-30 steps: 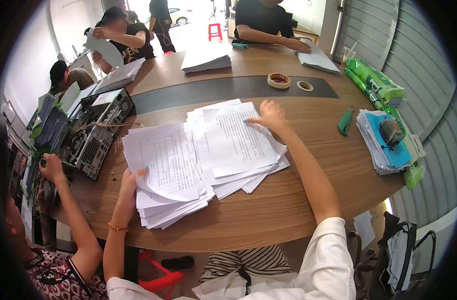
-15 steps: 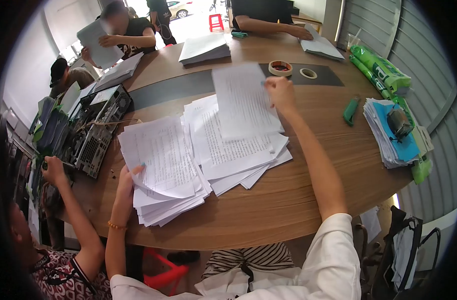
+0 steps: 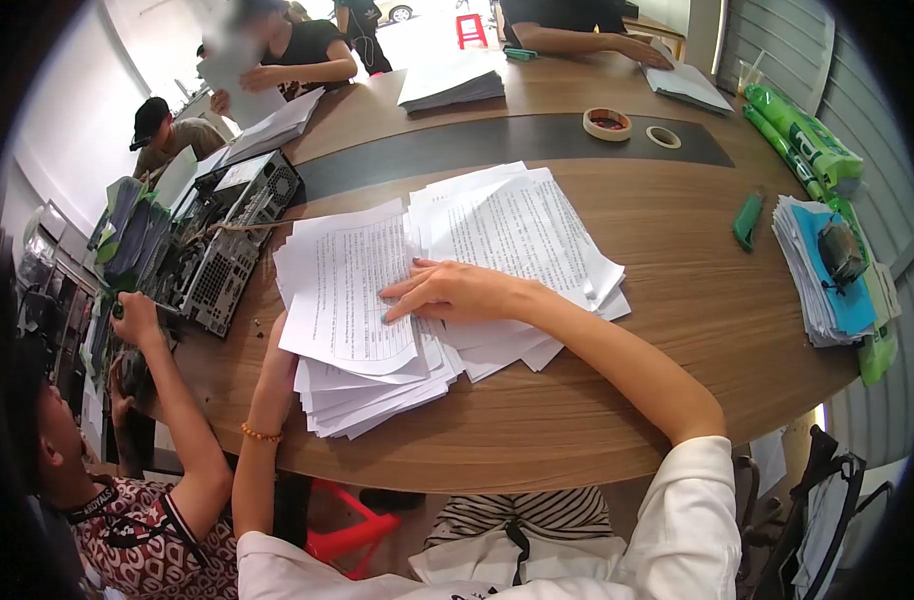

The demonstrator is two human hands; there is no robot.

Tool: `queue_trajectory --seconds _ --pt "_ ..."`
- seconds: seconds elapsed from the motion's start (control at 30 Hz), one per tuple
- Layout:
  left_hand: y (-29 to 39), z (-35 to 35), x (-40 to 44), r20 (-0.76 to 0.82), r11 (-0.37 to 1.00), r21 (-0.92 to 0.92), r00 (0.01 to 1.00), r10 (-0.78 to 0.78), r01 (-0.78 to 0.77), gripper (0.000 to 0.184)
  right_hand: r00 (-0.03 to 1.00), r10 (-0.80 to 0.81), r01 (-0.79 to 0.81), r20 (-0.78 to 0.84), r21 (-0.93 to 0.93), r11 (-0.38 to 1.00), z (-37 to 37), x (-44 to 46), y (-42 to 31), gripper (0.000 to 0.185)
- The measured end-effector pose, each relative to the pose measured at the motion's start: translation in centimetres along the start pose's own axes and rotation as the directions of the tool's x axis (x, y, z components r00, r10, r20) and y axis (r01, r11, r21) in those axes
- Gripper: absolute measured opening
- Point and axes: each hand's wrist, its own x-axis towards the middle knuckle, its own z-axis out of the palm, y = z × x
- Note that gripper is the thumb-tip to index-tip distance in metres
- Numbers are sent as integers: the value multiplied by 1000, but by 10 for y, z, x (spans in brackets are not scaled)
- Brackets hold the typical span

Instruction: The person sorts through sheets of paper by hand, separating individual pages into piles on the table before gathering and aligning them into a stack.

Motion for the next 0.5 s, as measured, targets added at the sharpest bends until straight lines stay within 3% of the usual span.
queue_trajectory --seconds 0.17,0.2,0.23,0.3,0.37,0.43,0.5 --pt "9 17 1 19 947 -320 1000 2 4 40 1000 29 -29 -11 16 999 1 -3 2 27" --pt "7 13 1 21 982 -189 1000 11 -7 37 999 36 -36 -16 16 999 1 -4 2 27" --pt "4 8 2 28 982 -188 1000 6 -1 37 1000 20 -20 0 -28 999 0 -4 1 29" --pt "-2 -2 7 47 981 195 999 -3 -6 36 1000 9 -8 14 -71 997 -6 -6 0 31" --pt "-5 -5 10 22 994 104 999 -24 21 36 975 123 -108 -186 92 990 -20 -7 5 38" --pt "-9 -9 13 16 992 125 1000 10 -12 35 846 414 -407 -337 94 908 -50 -15 19 47" --pt "-7 -7 11 10 992 127 1000 5 -6 34 605 574 -760 -551 -185 623 -72 -33 34 62"
